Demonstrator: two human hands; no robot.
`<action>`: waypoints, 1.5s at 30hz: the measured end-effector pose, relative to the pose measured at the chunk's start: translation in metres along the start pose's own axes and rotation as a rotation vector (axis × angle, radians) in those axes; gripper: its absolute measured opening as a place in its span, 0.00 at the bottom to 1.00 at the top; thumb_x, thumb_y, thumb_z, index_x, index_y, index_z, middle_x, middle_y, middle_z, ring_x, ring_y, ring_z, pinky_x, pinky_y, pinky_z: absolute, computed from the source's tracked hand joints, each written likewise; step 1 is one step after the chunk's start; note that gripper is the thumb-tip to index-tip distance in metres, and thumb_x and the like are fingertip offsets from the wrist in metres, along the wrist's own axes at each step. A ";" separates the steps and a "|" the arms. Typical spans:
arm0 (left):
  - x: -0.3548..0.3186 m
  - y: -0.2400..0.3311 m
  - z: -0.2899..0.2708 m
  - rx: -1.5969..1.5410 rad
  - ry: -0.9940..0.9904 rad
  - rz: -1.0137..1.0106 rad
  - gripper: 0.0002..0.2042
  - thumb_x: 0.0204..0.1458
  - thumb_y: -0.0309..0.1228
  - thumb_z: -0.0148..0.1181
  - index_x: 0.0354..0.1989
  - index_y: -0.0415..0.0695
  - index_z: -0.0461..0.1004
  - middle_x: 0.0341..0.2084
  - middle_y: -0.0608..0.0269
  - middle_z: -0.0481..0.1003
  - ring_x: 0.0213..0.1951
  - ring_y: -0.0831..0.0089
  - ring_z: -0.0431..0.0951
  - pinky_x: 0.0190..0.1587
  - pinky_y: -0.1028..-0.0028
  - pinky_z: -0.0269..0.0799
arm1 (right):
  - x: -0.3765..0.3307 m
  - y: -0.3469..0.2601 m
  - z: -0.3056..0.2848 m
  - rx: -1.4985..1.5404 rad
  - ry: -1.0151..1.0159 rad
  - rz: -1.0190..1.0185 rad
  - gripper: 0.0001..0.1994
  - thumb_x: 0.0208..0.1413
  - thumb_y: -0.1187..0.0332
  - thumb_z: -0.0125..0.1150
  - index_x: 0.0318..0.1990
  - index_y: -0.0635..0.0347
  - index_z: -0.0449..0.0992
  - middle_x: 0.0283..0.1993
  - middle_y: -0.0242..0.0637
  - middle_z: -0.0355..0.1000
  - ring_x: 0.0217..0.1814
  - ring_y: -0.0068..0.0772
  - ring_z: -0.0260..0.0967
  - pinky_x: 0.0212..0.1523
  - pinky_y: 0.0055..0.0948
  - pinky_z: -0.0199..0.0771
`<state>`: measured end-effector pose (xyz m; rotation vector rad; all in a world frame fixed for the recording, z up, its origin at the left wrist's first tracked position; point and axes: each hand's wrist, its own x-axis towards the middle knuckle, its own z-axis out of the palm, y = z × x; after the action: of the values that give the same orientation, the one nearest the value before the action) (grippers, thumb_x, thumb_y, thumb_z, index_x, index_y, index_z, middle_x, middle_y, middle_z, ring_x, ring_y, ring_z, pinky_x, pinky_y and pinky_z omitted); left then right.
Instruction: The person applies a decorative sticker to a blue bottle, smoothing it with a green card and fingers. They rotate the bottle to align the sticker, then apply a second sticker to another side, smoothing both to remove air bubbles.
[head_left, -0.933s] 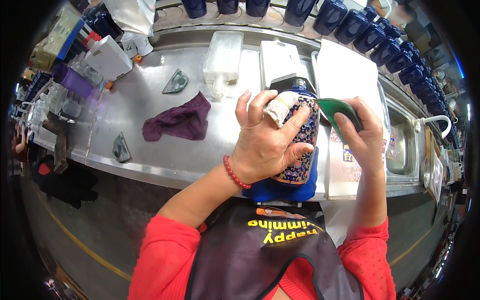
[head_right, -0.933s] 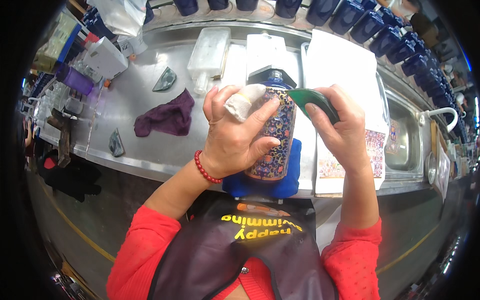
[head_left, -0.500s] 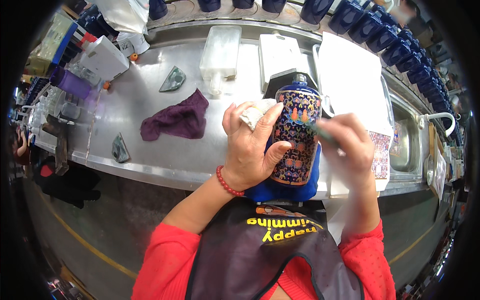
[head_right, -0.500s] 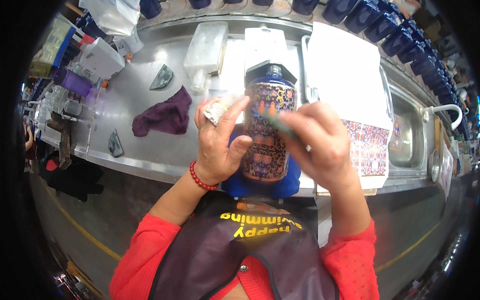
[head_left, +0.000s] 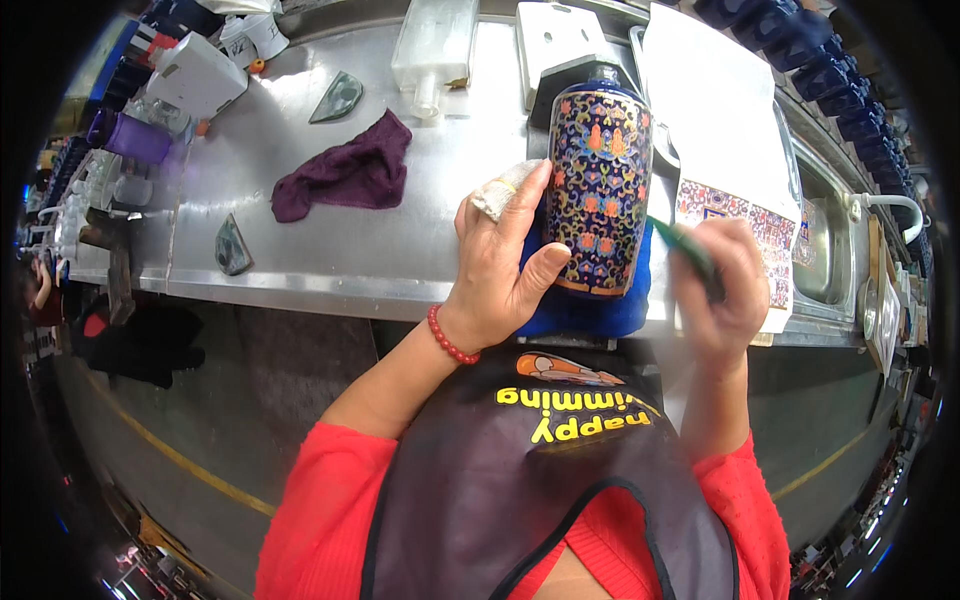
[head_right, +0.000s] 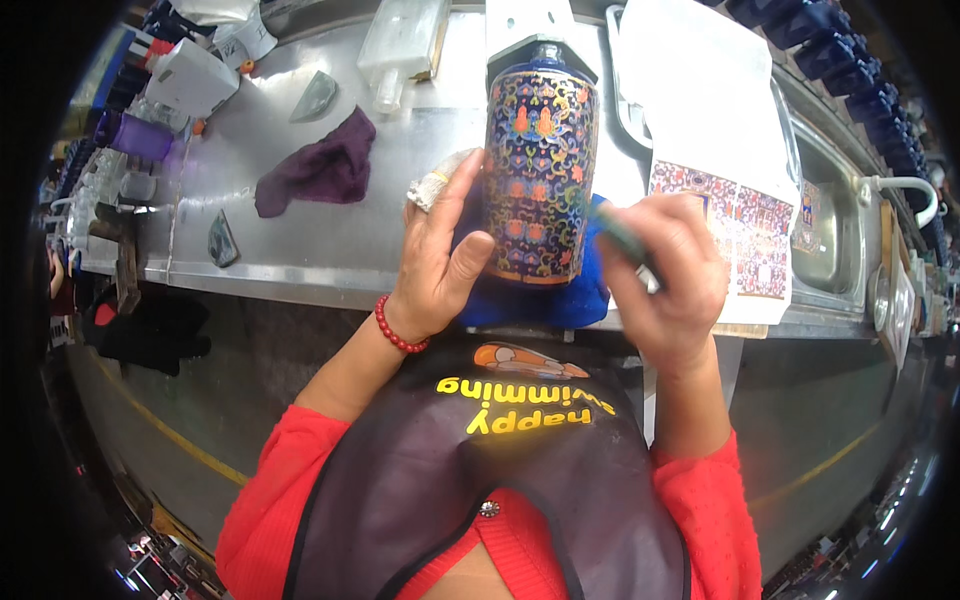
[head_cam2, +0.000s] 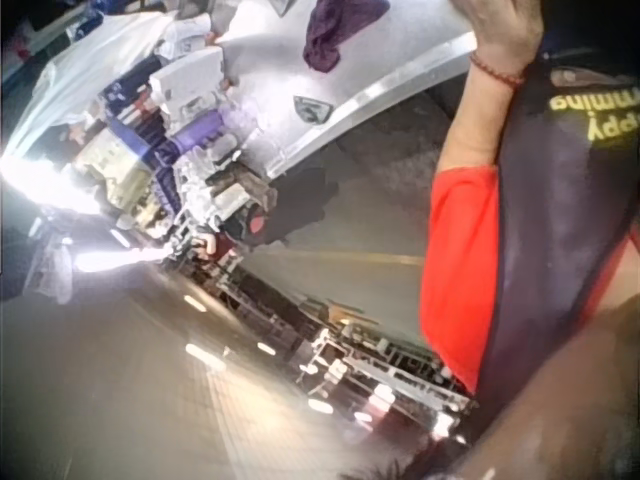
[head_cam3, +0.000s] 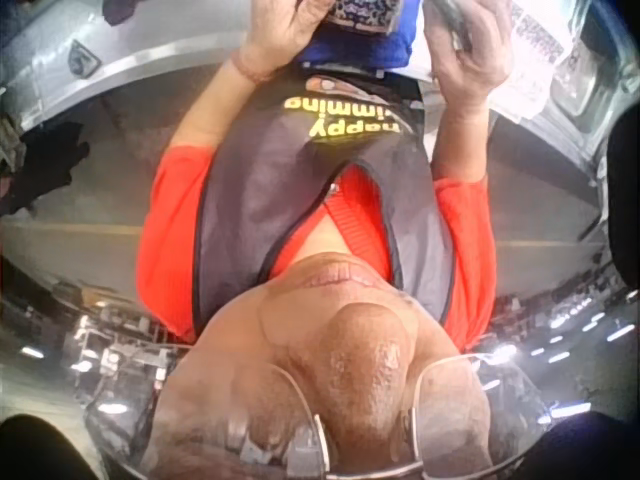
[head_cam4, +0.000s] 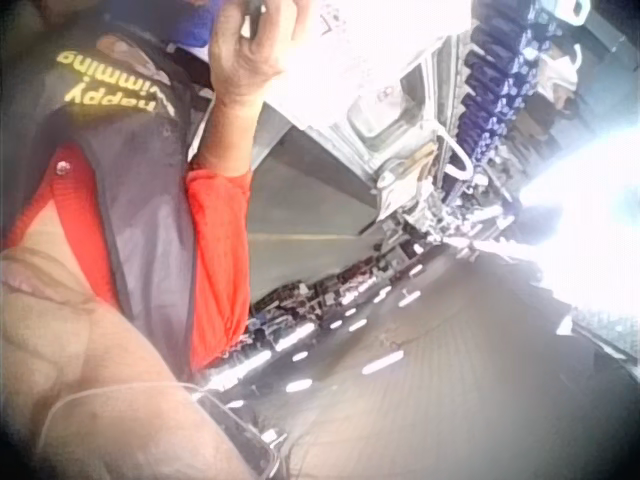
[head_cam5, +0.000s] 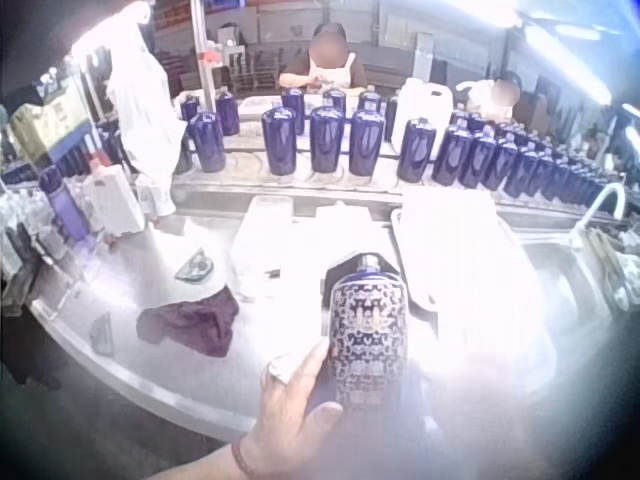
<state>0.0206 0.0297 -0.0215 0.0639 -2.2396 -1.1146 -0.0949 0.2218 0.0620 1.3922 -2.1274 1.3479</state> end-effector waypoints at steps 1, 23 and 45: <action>-0.002 0.000 0.001 -0.007 -0.007 -0.004 0.36 0.67 0.54 0.49 0.71 0.34 0.61 0.62 0.45 0.69 0.61 0.51 0.67 0.67 0.56 0.51 | -0.005 -0.002 0.002 -0.094 -0.037 -0.001 0.20 0.43 0.84 0.70 0.48 0.64 0.81 0.37 0.41 0.72 0.35 0.34 0.72 0.30 0.28 0.72; 0.000 -0.007 -0.001 0.041 -0.091 0.065 0.46 0.58 0.59 0.59 0.73 0.33 0.54 0.65 0.41 0.63 0.65 0.48 0.63 0.68 0.53 0.49 | -0.069 -0.005 0.019 -0.381 -0.275 -0.060 0.29 0.50 0.86 0.59 0.63 0.61 0.76 0.69 0.62 0.64 0.67 0.62 0.66 0.66 0.49 0.68; -0.001 0.009 0.001 0.112 -0.115 0.086 0.59 0.49 0.64 0.65 0.76 0.31 0.44 0.68 0.34 0.58 0.68 0.43 0.59 0.71 0.48 0.42 | -0.076 -0.005 0.017 -0.337 -0.261 -0.012 0.33 0.48 0.87 0.60 0.65 0.55 0.75 0.71 0.58 0.62 0.67 0.60 0.65 0.67 0.49 0.67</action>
<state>0.0235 0.0363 -0.0158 -0.0515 -2.3817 -0.9692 -0.0484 0.2513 0.0071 1.4971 -2.3657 0.7851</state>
